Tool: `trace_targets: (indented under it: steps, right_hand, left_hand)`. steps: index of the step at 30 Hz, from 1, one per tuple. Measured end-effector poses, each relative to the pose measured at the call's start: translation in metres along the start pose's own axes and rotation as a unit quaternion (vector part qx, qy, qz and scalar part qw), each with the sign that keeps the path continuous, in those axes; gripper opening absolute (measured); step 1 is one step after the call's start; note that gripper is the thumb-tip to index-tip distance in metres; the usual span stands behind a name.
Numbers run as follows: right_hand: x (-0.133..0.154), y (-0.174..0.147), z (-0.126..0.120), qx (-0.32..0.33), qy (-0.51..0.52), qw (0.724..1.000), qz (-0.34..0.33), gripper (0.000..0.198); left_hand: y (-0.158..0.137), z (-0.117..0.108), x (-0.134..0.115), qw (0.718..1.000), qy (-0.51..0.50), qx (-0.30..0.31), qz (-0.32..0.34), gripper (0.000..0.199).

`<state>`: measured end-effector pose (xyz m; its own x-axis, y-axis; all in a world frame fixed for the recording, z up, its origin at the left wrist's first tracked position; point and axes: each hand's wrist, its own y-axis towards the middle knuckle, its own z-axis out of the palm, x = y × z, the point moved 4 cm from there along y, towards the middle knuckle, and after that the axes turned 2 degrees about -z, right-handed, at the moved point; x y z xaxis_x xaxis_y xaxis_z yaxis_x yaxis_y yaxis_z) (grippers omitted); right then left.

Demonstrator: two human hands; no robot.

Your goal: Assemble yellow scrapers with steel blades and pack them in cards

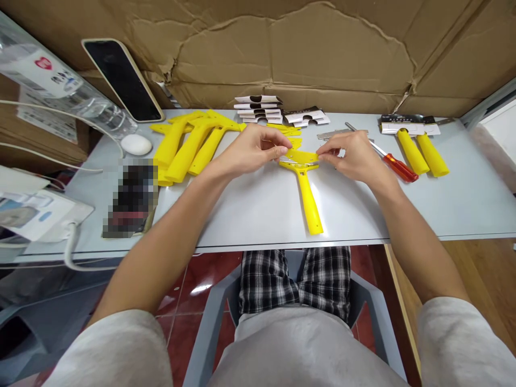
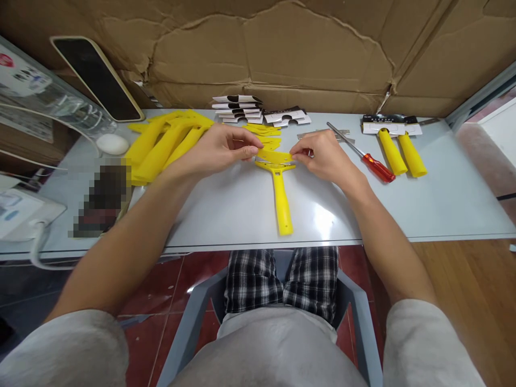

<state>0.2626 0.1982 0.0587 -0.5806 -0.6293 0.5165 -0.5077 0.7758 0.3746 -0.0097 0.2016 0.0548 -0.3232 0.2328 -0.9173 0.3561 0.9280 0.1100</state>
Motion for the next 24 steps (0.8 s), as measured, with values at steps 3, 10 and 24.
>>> trace_targets:
  steps: [3, 10, 24]
  right_hand:
    - [0.0017, -0.0008, -0.0002, 0.005, 0.012, 1.0, 0.001, 0.029]
    - [-0.0019, -0.003, 0.0048, 0.022, 0.016, 1.0, -0.007, 0.027]
    - [-0.0003, -0.0027, 0.0004, 0.028, 0.024, 0.999, -0.007, 0.035]
  left_hand:
    - [0.0011, 0.0005, 0.0038, 0.999, -0.022, -0.023, -0.013, 0.025]
    - [0.0015, 0.0, 0.0088, 0.998, -0.039, -0.044, -0.024, 0.022]
    - [-0.004, 0.0006, 0.0022, 0.996, -0.055, -0.054, -0.046, 0.027]
